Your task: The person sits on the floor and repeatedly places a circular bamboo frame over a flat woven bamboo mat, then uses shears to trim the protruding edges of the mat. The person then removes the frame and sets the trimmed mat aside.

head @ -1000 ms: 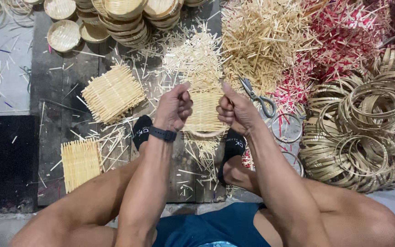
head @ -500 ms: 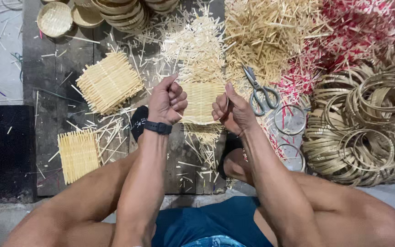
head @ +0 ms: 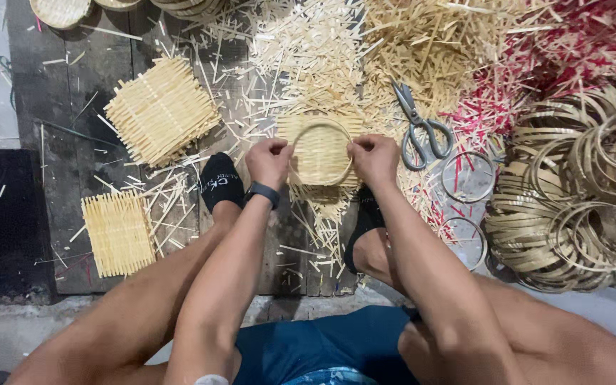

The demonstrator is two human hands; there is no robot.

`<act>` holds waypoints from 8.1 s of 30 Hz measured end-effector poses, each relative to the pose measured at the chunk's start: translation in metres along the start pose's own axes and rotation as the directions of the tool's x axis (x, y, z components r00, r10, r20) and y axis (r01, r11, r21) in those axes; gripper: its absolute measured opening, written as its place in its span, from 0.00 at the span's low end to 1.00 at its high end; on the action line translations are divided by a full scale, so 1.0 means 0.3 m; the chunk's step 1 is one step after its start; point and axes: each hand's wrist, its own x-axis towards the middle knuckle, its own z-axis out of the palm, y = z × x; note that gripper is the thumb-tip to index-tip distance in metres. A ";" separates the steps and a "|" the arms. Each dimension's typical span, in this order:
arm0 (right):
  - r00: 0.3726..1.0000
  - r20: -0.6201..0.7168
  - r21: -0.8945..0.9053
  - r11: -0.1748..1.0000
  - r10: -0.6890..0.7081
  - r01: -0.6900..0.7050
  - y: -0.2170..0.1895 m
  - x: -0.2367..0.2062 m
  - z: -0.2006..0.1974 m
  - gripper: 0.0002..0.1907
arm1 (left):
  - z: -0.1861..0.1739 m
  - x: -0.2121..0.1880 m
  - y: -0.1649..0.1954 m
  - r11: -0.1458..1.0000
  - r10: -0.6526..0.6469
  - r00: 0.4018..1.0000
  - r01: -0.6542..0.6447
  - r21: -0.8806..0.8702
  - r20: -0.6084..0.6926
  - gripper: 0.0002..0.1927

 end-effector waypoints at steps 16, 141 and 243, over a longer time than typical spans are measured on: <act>0.998 -0.059 -0.041 0.999 -0.012 0.010 0.054 0.007 0.068 0.09 | 0.045 0.051 -0.091 0.958 -0.217 0.976 0.213 0.193 -0.002 0.12; 0.946 0.323 -0.644 0.726 -0.031 0.243 0.289 0.264 -0.677 0.19 | 0.066 -0.172 0.071 0.483 0.708 0.471 -0.867 0.124 0.527 0.08; 0.907 0.398 -0.690 0.606 -0.139 0.395 0.440 0.190 -0.182 0.22 | 0.192 -0.092 0.050 0.942 0.308 0.877 -0.335 0.011 0.368 0.36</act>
